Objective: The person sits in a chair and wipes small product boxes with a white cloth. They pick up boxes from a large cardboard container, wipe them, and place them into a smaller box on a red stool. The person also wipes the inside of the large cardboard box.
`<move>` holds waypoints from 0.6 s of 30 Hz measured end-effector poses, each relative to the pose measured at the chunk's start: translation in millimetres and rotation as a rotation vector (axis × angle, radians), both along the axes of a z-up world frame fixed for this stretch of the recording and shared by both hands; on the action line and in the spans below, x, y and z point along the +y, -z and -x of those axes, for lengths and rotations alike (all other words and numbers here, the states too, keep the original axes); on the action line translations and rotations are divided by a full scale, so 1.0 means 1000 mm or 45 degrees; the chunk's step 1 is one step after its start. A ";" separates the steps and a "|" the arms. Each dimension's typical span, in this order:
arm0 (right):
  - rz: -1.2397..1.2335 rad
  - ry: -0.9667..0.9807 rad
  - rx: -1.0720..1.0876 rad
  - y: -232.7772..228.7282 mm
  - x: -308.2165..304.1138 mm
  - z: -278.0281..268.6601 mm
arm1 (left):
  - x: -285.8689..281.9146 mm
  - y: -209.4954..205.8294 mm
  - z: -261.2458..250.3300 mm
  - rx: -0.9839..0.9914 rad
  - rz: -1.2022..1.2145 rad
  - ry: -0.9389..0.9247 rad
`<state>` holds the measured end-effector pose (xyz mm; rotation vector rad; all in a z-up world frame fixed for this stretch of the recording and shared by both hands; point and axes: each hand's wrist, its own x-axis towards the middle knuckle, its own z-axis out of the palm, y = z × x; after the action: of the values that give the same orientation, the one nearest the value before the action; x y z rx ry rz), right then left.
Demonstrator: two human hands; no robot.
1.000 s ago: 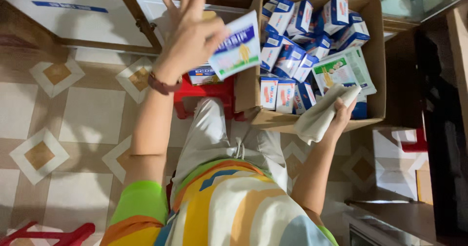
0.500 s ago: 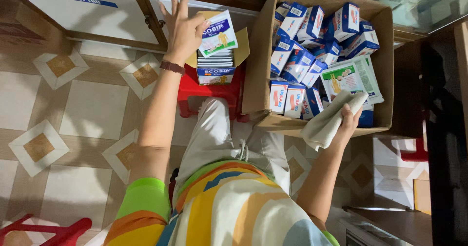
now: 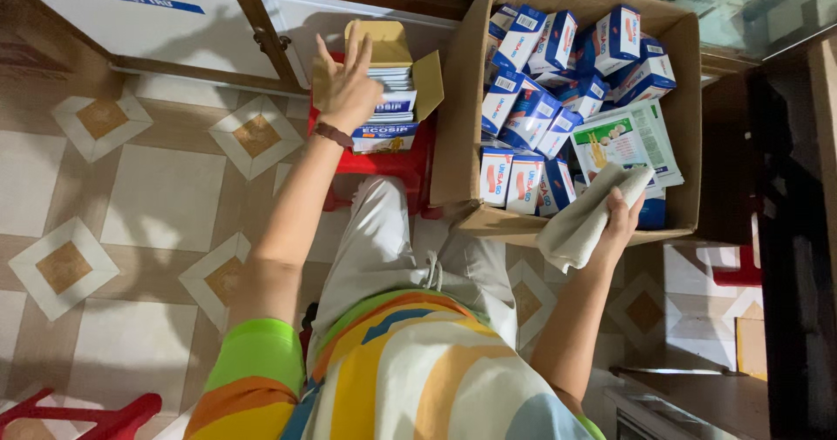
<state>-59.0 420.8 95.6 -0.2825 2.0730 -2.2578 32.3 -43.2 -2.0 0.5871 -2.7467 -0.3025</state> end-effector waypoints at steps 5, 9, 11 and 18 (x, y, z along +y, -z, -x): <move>-0.041 0.002 -0.004 0.002 0.001 0.004 | -0.007 0.054 0.017 0.032 0.321 0.030; 0.061 -0.035 0.014 0.011 0.005 0.007 | 0.000 0.051 0.014 -0.227 0.115 0.024; 0.101 -0.040 0.031 0.015 0.008 0.007 | 0.003 0.049 0.019 -0.200 0.064 -0.017; 0.223 0.052 -0.043 0.018 0.009 0.013 | 0.018 0.023 0.017 -0.270 0.149 0.033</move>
<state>-71.8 429.3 77.6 -0.2105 1.8852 -2.4542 15.8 -25.2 -25.2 0.5835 -2.9521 -0.0886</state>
